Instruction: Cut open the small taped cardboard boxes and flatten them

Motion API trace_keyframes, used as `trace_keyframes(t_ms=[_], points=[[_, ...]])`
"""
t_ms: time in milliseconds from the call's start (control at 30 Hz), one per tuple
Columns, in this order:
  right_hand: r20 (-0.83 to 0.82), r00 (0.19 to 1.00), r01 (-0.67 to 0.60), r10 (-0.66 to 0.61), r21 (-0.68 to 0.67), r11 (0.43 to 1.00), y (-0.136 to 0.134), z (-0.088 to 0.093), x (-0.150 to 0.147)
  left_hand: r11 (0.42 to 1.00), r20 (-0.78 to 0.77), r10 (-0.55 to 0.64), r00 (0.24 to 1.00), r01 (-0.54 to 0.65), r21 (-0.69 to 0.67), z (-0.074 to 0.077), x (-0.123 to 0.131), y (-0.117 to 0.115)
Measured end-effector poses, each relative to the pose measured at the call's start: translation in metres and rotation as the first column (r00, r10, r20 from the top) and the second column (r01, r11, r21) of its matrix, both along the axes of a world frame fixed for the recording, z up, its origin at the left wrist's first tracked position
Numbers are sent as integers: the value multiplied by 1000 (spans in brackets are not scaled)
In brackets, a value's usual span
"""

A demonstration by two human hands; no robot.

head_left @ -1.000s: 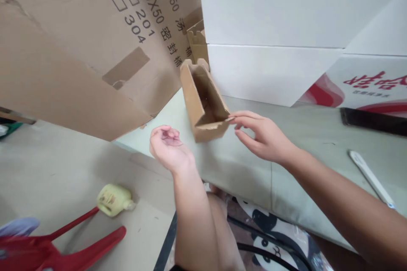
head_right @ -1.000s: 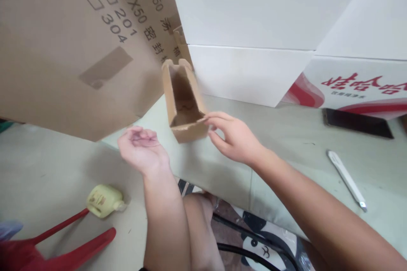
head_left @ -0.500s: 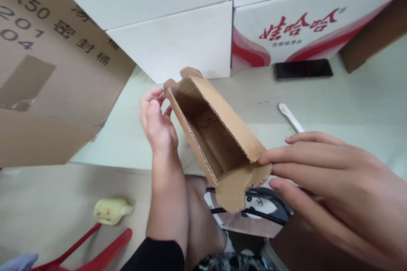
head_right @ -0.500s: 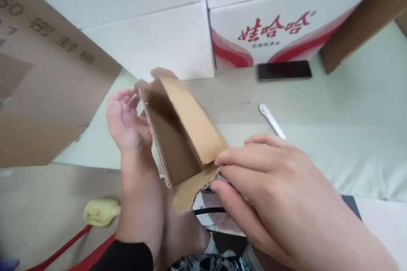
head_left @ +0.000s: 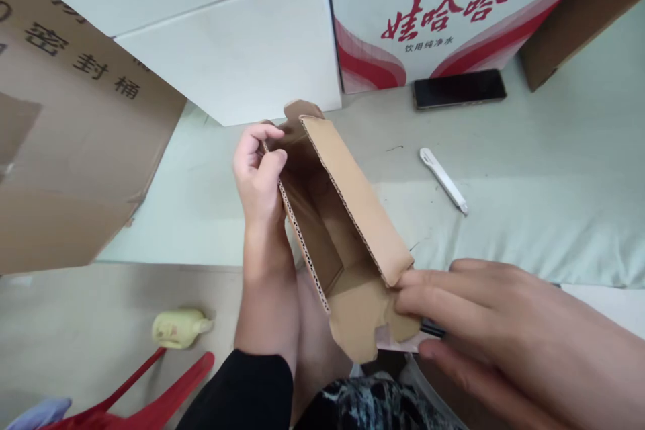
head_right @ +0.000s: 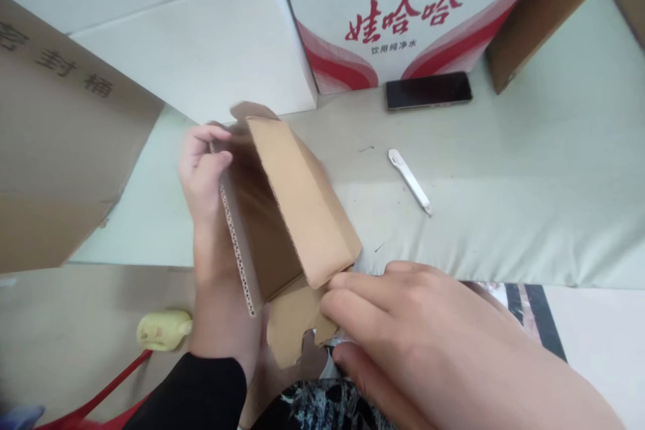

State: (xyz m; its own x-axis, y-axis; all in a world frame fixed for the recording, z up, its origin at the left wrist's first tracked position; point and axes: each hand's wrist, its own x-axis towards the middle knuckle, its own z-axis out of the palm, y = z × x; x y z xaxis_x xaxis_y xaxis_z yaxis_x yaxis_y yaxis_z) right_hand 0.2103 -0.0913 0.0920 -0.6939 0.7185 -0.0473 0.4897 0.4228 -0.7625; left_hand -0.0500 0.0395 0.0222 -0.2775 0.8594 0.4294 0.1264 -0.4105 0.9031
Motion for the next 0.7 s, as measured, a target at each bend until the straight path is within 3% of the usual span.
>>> trace_keyframes(t_ms=[100,267,467,700], points=[[59,998,-15,15,11,1000,2,-1,1,999,74,-22,997,21,25,-2,-3,1],[93,991,71,-91,198,978,8,-10,10,997,203,-62,977,51,62,-11,-11,2],[77,969,185,-235,403,896,18,-23,8,991,182,-130,975,121,63,-21,-16,1],[78,949,244,-306,436,866,24,-32,4,991,48,-132,990,131,14,-8,-22,-10]])
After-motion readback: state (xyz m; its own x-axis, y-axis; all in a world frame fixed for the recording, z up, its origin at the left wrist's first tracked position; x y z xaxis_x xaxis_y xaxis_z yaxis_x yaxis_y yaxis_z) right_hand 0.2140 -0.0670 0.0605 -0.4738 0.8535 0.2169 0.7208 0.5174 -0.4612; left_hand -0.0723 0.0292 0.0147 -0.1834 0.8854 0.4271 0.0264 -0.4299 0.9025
